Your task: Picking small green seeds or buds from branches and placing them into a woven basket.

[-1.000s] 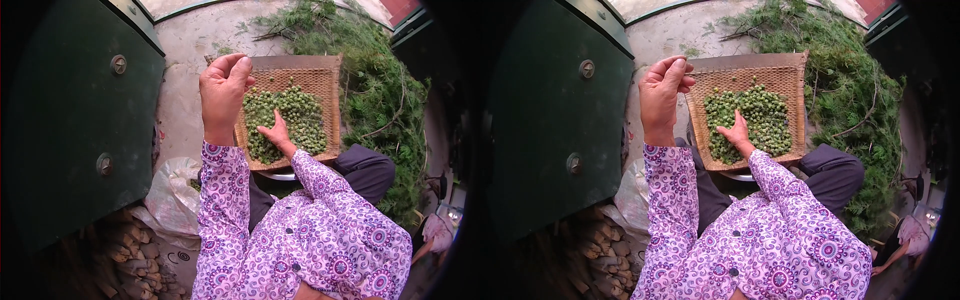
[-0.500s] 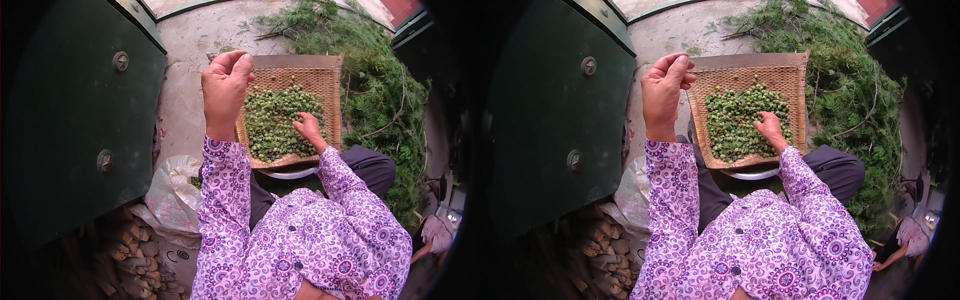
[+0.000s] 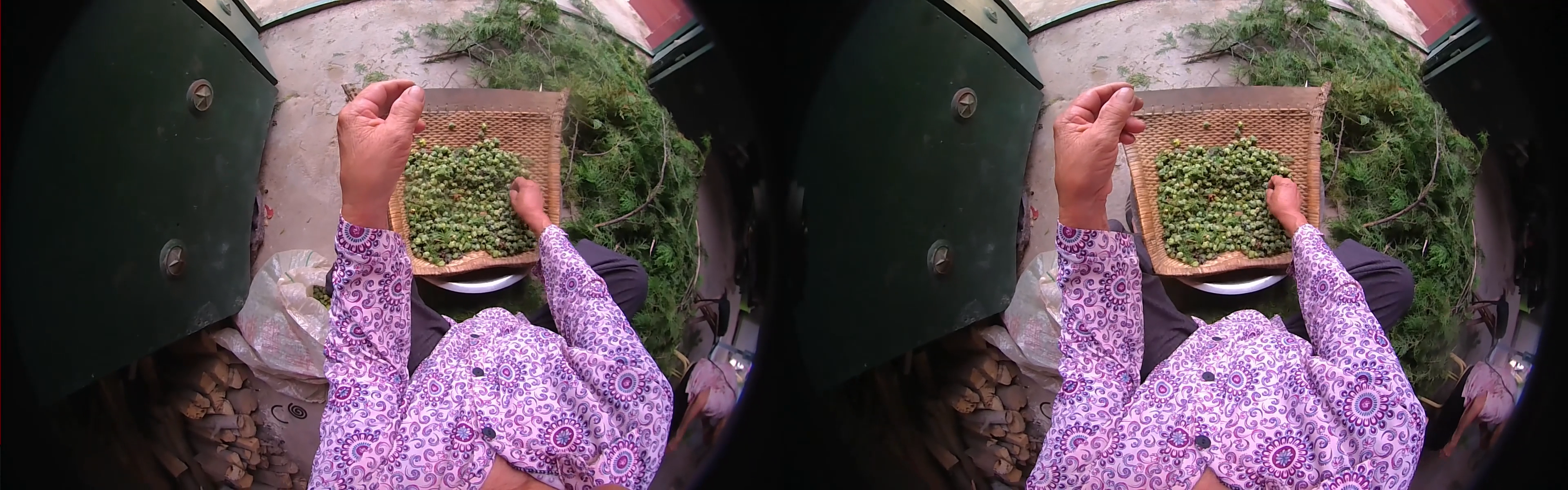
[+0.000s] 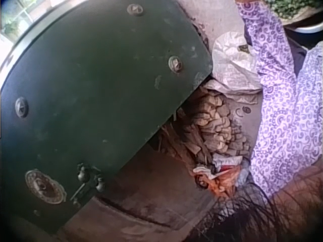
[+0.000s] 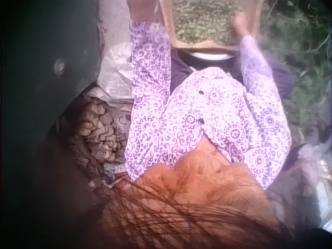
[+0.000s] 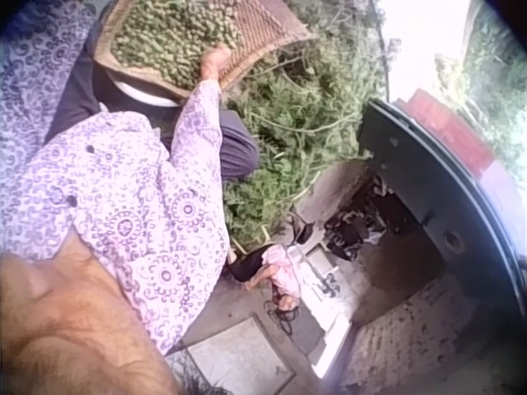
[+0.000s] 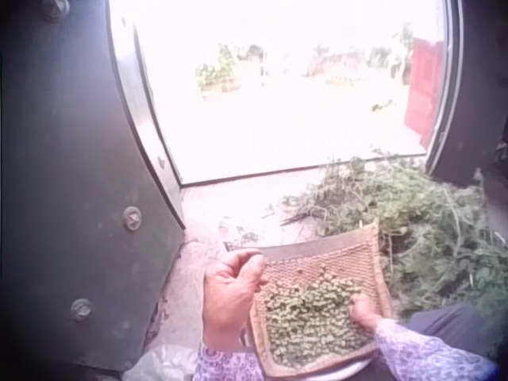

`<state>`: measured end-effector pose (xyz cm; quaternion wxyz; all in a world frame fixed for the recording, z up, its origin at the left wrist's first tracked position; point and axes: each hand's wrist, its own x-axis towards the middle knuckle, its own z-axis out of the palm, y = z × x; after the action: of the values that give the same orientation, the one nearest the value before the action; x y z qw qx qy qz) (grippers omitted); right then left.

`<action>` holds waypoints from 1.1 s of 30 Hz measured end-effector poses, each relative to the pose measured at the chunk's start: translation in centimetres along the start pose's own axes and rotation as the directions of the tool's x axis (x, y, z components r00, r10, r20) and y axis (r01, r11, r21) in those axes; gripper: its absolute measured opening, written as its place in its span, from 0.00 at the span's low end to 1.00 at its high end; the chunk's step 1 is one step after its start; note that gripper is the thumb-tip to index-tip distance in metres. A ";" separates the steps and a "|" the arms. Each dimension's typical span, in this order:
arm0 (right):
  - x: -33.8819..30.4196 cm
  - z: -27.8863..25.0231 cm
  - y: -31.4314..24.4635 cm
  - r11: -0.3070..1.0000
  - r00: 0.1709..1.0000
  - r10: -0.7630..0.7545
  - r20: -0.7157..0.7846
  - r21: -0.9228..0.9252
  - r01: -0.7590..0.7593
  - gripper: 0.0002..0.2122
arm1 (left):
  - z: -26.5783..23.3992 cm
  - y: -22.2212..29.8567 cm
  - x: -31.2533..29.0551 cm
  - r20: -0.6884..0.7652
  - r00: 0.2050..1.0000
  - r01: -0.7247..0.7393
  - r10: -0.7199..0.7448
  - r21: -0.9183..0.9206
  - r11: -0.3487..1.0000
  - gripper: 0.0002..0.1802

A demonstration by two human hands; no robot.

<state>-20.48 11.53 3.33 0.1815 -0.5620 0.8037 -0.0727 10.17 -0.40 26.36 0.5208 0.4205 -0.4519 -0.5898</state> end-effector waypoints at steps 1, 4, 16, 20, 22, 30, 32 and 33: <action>0.0 -0.3 -0.8 1.000 1.000 -0.002 0.004 0.003 0.002 0.04 | -0.1 0.0 -0.1 -0.004 1.000 -0.001 0.001 0.012 1.000 0.11; -0.4 -1.3 -3.9 0.942 0.972 -0.233 0.021 0.254 0.220 0.04 | -0.1 -0.1 -0.1 -0.018 1.000 0.008 -0.008 0.012 1.000 0.11; -3.8 2.0 -7.2 0.924 0.867 -0.333 0.369 -0.056 0.379 0.07 | -0.2 -0.2 0.0 0.001 1.000 -0.005 0.005 -0.001 1.000 0.11; -3.8 2.4 -6.6 0.958 0.920 -0.271 0.283 -0.015 0.287 0.04 | -0.2 0.0 0.0 -0.004 1.000 -0.021 0.021 0.023 1.000 0.11; -3.3 2.1 -6.7 0.943 0.923 -0.319 0.213 0.168 0.287 0.03 | -0.2 0.2 0.0 0.000 1.000 -0.015 0.015 0.004 1.000 0.11; -5.6 2.6 -10.9 0.854 0.807 -0.500 0.316 0.336 0.397 0.08 | -0.2 -0.2 0.0 0.005 1.000 -0.014 0.014 0.024 1.000 0.11; -6.5 3.0 -12.3 0.933 0.860 -0.355 0.367 0.186 0.306 0.08 | -0.3 -0.3 0.0 -0.003 1.000 -0.016 0.016 0.037 0.999 0.11; -6.9 2.8 -12.8 0.956 0.879 -0.292 0.377 0.122 0.265 0.08 | -0.3 -0.3 -0.1 -0.006 1.000 -0.016 0.016 0.027 1.000 0.11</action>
<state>-6.14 13.64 6.26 0.3443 -0.6685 0.6591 -0.0113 10.40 -0.36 25.97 0.5211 0.4255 -0.4616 -0.5782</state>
